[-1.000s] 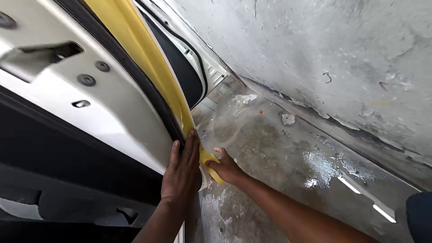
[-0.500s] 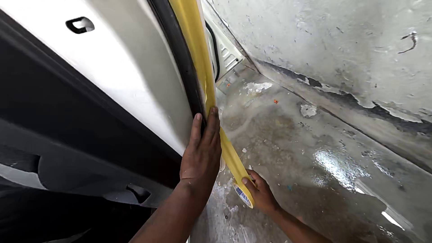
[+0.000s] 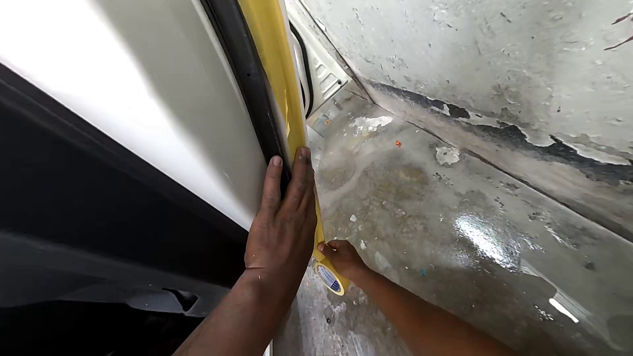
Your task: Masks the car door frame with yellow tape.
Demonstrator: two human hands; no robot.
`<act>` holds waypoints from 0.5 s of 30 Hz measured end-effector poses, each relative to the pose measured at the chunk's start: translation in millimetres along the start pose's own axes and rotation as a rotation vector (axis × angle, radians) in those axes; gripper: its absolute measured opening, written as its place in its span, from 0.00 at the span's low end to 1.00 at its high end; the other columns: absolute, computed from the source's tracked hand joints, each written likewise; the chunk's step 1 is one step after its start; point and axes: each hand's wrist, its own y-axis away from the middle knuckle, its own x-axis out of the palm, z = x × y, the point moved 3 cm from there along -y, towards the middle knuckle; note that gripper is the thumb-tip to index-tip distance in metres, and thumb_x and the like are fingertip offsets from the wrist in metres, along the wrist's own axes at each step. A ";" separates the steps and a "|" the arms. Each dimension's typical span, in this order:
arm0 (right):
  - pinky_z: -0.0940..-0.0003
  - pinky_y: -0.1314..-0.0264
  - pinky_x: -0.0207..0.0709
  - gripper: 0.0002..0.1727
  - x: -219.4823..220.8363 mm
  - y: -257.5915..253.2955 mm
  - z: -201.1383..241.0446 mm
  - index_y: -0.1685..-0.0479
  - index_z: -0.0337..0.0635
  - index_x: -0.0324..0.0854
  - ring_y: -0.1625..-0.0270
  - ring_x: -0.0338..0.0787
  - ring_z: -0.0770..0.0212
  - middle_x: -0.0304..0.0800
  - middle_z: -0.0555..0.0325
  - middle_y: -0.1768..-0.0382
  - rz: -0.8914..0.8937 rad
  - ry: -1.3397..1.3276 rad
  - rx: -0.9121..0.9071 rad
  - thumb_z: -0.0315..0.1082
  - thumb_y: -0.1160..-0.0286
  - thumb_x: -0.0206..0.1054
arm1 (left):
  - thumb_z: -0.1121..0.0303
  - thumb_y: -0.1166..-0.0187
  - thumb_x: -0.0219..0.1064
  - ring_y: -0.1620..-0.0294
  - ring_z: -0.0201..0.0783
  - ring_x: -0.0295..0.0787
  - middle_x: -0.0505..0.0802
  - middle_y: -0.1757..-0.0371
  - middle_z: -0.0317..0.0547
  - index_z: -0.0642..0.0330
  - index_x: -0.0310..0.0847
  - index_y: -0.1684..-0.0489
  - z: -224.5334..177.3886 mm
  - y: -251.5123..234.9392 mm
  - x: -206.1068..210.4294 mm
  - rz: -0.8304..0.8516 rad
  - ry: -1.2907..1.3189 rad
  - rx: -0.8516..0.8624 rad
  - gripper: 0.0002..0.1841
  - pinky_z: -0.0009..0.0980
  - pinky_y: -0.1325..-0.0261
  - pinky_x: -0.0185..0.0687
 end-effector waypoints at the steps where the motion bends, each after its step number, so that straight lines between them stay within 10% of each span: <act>1: 0.49 0.43 0.81 0.30 0.1 -0.7 0.2 0.53 0.40 0.89 0.52 0.90 0.54 0.91 0.48 0.57 0.002 0.006 -0.001 0.62 0.17 0.61 | 0.60 0.10 0.50 0.03 0.51 0.42 0.62 0.07 0.57 0.69 0.64 0.12 -0.1 0.2 0.1 0.000 0.009 -0.003 0.30 0.61 0.06 0.32; 15: 0.52 0.50 0.79 0.31 -12.7 -10.0 6.1 0.61 0.38 0.87 0.59 0.86 0.56 0.87 0.51 0.64 0.057 0.061 0.011 0.62 0.17 0.60 | 0.65 0.15 0.58 0.03 0.49 0.45 0.65 0.07 0.52 0.65 0.72 0.16 -59.4 36.3 52.0 0.082 0.063 0.066 0.28 0.59 0.06 0.37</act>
